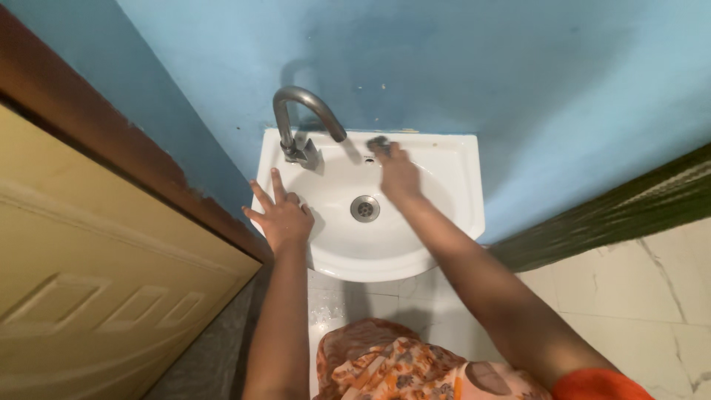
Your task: The person cleans a small corner sink and its faucet with a dark cloth and a scrubber, wiping the basin, the rim, and the metal fixtures before rinsing the sink with water.
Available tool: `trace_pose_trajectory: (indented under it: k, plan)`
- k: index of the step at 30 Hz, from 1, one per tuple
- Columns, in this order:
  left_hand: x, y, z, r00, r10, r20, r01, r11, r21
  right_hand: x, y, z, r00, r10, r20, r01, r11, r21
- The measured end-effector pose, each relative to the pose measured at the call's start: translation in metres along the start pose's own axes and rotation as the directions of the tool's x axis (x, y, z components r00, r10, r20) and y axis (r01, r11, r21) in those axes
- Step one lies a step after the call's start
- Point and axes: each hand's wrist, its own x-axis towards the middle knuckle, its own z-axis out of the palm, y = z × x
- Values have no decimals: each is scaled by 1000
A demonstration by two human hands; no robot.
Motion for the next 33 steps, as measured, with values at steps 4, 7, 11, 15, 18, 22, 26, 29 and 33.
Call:
trace_pose_trajectory:
  k: [4, 7, 11, 15, 18, 22, 26, 29, 33]
  plan:
    - [0, -1, -5, 1000, -6, 21, 6, 1000, 20, 14, -37, 22, 996, -76, 54, 75, 997, 23]
    - [-1, -2, -9, 998, 3, 63, -2, 1000, -21, 19, -29, 27, 986, -154, -62, 146, 982, -117]
    - [1, -4, -10, 999, 7, 34, -7, 1000, 0, -1, 18, 2, 950, 3, -312, 22, 997, 77]
    - [1, -7, -10, 1000, 11, 18, -9, 997, -72, -11, 31, -27, 924, 117, -365, -132, 991, -18]
    - [-4, -9, -7, 1000, 8, -21, -12, 978, -207, -12, 12, -36, 902, 133, -410, -172, 983, -60]
    - [-1, -13, -5, 990, -11, -140, -47, 914, -403, 14, -53, -17, 958, 274, -82, -210, 868, 450]
    - [-1, -14, 1, 975, -36, -218, -76, 873, -481, 43, -100, 23, 999, -27, -44, 42, 921, 386]
    - [-1, -17, 4, 957, -51, -285, -117, 832, -542, 49, -104, 37, 945, -286, -156, 303, 948, 95]
    - [-1, -18, 4, 954, -48, -295, -124, 834, -538, 35, -91, 31, 874, -361, -325, 395, 918, 45]
